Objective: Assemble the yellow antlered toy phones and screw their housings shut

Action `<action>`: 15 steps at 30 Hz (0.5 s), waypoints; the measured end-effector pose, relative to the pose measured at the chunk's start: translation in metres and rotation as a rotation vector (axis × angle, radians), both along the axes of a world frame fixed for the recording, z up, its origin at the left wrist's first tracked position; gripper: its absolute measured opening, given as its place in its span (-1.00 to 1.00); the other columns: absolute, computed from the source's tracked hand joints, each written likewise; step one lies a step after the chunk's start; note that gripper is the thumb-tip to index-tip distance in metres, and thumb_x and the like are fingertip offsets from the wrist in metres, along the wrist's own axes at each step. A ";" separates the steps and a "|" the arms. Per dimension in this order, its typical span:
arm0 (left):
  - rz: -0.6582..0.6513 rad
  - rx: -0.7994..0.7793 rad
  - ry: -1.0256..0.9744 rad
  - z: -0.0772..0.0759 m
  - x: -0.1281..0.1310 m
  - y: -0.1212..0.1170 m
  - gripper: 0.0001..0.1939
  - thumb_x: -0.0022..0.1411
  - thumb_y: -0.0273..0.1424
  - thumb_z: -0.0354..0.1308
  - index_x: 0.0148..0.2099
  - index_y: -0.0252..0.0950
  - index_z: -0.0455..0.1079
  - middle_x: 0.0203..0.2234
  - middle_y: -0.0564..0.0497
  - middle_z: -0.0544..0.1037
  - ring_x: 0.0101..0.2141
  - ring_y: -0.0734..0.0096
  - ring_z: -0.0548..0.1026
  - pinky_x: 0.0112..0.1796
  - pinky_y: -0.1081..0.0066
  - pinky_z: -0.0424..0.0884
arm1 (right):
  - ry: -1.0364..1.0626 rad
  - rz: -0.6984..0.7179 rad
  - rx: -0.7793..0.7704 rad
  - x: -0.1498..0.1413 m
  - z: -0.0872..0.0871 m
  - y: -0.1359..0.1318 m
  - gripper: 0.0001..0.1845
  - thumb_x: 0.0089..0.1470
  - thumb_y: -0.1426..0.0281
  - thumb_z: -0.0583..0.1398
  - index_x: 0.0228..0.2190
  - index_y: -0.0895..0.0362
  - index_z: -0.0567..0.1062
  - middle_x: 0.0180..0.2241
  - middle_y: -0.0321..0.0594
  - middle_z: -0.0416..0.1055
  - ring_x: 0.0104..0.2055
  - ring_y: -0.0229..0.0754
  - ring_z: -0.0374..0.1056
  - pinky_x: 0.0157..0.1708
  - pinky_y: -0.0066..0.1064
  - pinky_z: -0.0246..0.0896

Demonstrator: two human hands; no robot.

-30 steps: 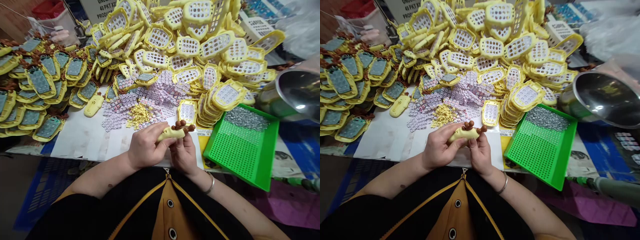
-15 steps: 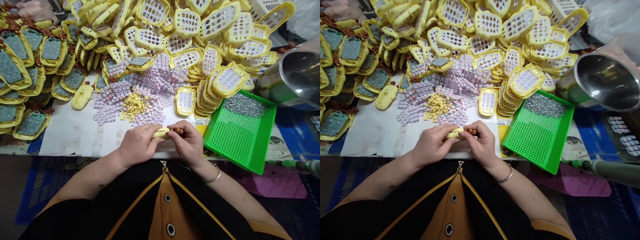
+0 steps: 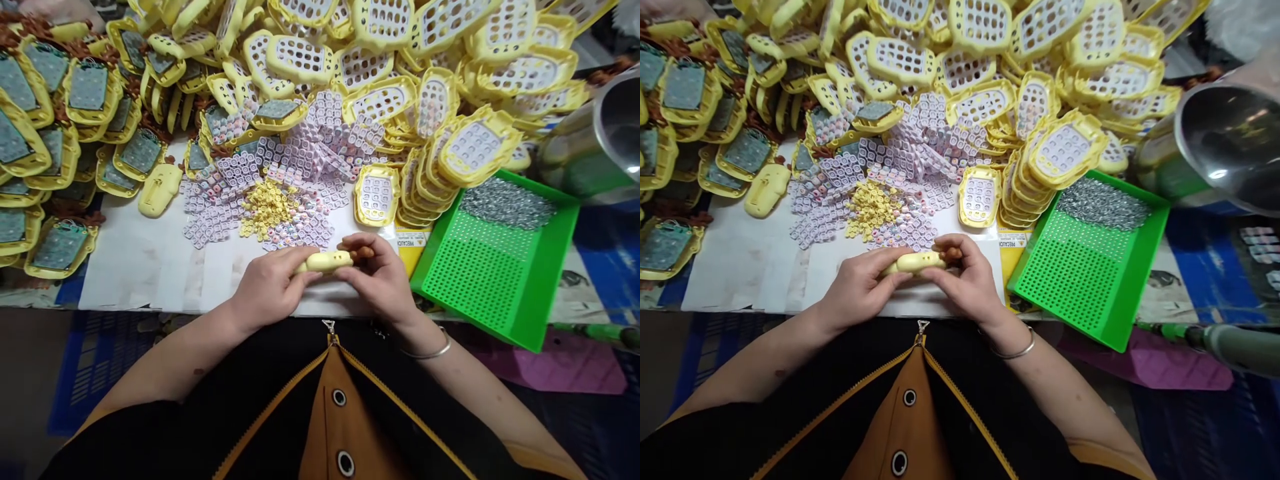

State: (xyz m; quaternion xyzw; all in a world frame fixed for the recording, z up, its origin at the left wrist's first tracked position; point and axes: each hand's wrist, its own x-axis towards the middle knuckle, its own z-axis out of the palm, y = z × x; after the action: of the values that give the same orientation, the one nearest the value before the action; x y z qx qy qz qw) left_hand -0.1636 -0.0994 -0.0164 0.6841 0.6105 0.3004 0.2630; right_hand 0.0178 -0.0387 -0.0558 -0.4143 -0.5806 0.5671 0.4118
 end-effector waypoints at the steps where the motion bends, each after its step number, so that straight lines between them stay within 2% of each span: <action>1: 0.001 0.025 0.020 -0.001 0.001 0.000 -0.72 0.24 -0.37 0.13 -0.01 -0.22 0.50 -0.21 -0.07 0.65 -0.23 0.25 0.59 -0.18 0.29 0.48 | -0.019 0.027 -0.004 0.001 -0.001 0.000 -0.54 -0.19 0.08 0.43 -0.33 0.07 0.46 -0.43 -0.34 0.40 -0.41 -0.28 0.29 -0.40 -0.40 0.29; 5: 0.026 0.083 0.070 -0.006 0.005 0.003 -0.73 0.20 -0.40 0.15 -0.06 -0.24 0.52 -0.29 -0.07 0.66 -0.30 0.25 0.59 -0.25 0.31 0.48 | -0.043 -0.014 0.051 0.000 -0.005 -0.001 -0.60 -0.16 0.14 0.43 -0.38 0.06 0.44 -0.48 -0.36 0.38 -0.44 -0.27 0.31 -0.45 -0.42 0.27; 11: 0.060 -0.006 0.014 -0.012 -0.011 -0.004 -0.62 0.18 -0.35 0.22 0.06 -0.27 0.48 -0.09 -0.12 0.63 -0.12 0.21 0.59 -0.08 0.27 0.47 | 0.019 -0.063 0.054 -0.002 -0.009 0.000 -0.58 -0.19 0.07 0.44 -0.42 0.06 0.45 -0.52 -0.38 0.40 -0.49 -0.30 0.29 -0.51 -0.45 0.25; 15: 0.071 0.068 0.048 -0.017 -0.015 -0.015 -0.69 0.21 -0.37 0.19 0.00 -0.24 0.52 -0.25 -0.06 0.66 -0.26 0.28 0.61 -0.21 0.33 0.50 | 0.051 -0.030 0.072 -0.001 -0.013 0.000 -0.59 -0.16 0.07 0.43 -0.41 0.04 0.45 -0.50 -0.38 0.42 -0.47 -0.29 0.32 -0.49 -0.44 0.28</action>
State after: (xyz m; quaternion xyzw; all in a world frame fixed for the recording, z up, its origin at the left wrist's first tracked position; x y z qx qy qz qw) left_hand -0.1782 -0.1140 -0.0329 0.6774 0.6301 0.3136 0.2139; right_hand 0.0171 -0.0383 -0.0692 -0.3933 -0.5835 0.5501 0.4497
